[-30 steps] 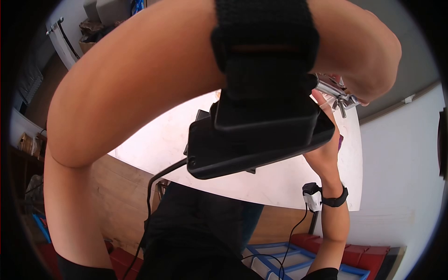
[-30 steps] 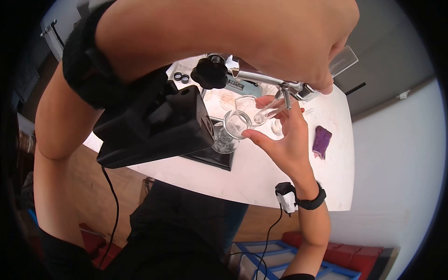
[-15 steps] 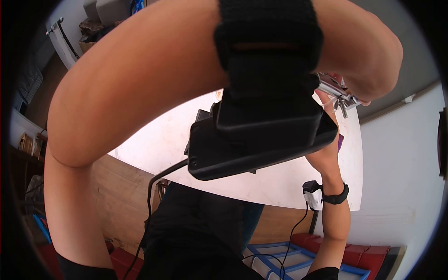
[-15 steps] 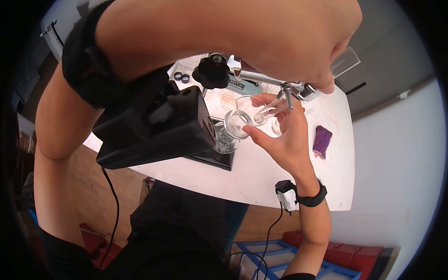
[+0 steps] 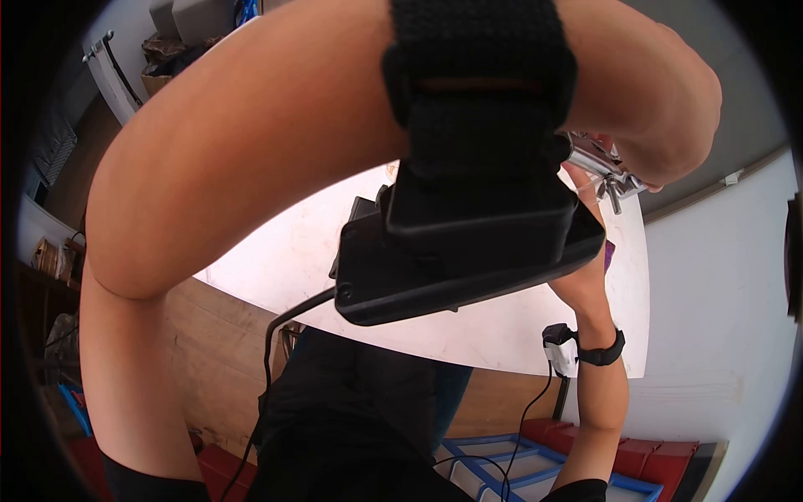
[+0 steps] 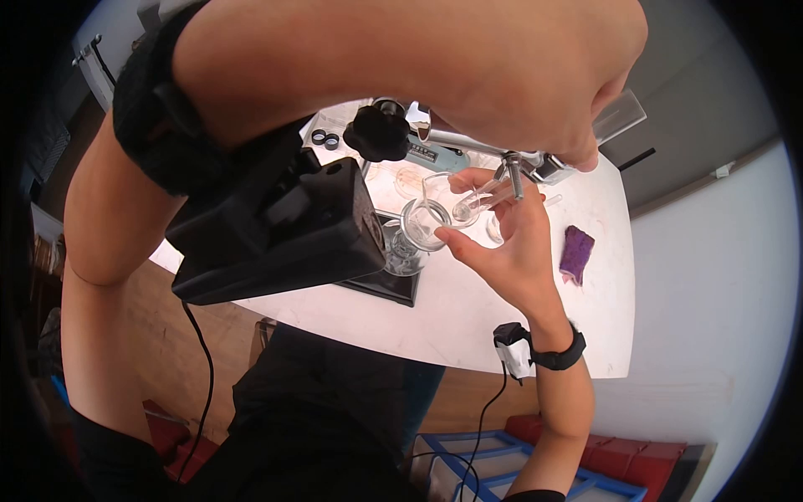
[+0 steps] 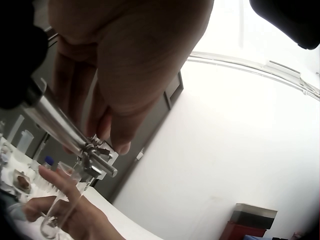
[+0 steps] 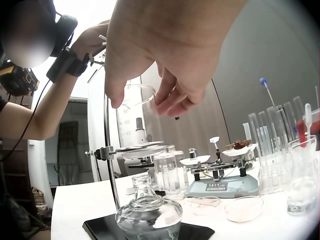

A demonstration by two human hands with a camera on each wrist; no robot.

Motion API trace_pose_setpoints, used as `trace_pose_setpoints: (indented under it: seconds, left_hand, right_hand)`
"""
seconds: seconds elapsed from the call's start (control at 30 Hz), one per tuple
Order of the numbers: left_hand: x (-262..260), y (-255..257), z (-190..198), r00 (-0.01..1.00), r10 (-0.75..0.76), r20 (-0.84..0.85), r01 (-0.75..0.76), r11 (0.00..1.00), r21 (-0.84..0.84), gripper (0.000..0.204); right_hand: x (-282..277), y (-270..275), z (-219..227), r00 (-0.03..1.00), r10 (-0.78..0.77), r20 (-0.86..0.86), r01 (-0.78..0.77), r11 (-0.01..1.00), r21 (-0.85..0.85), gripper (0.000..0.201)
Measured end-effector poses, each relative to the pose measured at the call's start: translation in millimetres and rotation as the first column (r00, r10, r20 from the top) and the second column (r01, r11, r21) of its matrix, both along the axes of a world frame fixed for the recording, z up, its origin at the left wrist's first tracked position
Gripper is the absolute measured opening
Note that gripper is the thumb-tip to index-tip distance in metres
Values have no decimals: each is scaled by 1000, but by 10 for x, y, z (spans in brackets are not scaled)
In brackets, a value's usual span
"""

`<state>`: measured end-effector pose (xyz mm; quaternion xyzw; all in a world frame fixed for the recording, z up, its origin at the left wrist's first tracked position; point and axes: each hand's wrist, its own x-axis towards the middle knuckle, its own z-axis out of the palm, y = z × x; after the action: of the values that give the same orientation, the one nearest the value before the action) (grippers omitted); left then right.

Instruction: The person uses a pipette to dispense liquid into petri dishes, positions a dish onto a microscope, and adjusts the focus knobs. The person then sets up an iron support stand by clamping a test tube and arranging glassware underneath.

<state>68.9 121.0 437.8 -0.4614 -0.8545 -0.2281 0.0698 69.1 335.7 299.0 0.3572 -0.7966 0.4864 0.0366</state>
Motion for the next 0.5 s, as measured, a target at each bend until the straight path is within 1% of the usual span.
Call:
trace_pose_setpoints:
  seconds: [0.23, 0.33, 0.43, 0.5]
  left_hand:
    - [-52, 14, -111, 979, -67, -191, 76, 996, 37, 15]
    - [-67, 21, -139, 958, -91, -271, 108, 993, 50, 14]
    - [-77, 10, -172, 930, -111, -349, 141, 988, 60, 13]
    - [-70, 3, -185, 907, -124, -401, 163, 985, 64, 13]
  right_hand:
    - [-5, 9, -18, 1000, -2, 20, 2, 1000, -5, 54]
    - [3, 9, -9, 999, -8, 50, 9, 1000, -19, 55]
    - [16, -9, 13, 999, -16, 35, 16, 1000, 7, 55]
    - [11, -7, 0, 999, -10, 38, 10, 1000, -8, 56]
